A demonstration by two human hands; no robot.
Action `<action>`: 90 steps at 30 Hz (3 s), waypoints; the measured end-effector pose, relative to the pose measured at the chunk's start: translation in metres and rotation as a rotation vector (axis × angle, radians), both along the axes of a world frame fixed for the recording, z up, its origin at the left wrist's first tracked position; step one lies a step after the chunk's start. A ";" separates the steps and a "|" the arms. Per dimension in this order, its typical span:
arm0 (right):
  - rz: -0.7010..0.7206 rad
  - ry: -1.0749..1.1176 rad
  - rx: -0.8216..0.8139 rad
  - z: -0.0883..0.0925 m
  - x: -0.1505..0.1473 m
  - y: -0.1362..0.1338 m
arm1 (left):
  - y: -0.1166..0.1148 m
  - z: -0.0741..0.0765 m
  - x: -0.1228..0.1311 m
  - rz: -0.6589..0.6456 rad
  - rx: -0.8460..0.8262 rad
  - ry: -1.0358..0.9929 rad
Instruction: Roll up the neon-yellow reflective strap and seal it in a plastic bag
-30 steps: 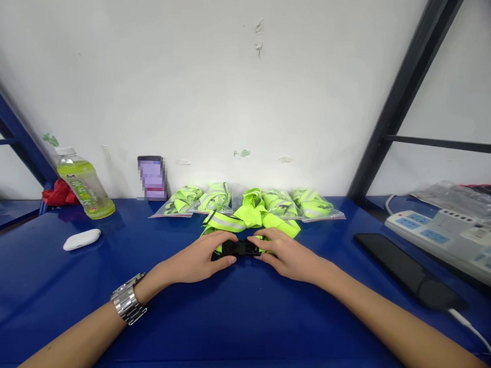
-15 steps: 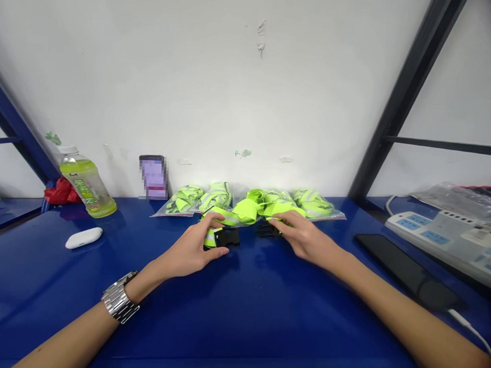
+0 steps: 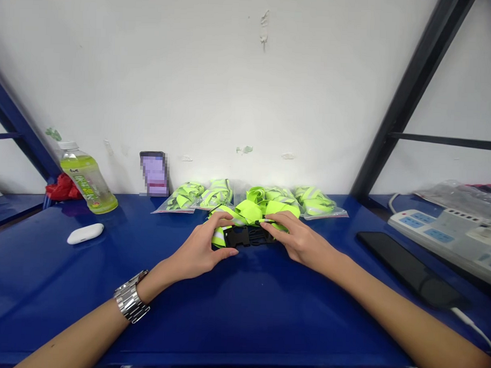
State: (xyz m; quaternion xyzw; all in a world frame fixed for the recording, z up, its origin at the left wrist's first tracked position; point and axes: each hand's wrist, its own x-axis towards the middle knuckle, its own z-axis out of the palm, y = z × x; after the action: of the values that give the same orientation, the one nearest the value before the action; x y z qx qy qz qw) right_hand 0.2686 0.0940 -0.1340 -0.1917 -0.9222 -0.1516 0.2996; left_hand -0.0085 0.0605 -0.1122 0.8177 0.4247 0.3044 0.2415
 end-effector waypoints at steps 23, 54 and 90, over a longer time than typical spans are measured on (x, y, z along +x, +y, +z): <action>-0.034 0.475 -0.188 0.005 -0.018 -0.007 | -0.040 -0.009 0.054 -0.082 -0.215 -0.186; 0.284 1.422 -1.458 0.024 -0.080 -0.040 | 0.005 0.024 0.100 0.152 -0.490 -1.385; -0.185 0.468 -0.456 -0.013 -0.041 -0.025 | 0.011 -0.030 0.030 -0.018 0.445 0.721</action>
State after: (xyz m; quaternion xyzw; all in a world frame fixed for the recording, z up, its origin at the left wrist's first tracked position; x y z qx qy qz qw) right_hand 0.2273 0.0689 -0.1475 -0.3663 -0.8173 0.0800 0.4376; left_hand 0.0218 0.0711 -0.1427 0.9077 0.3988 0.0812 -0.1023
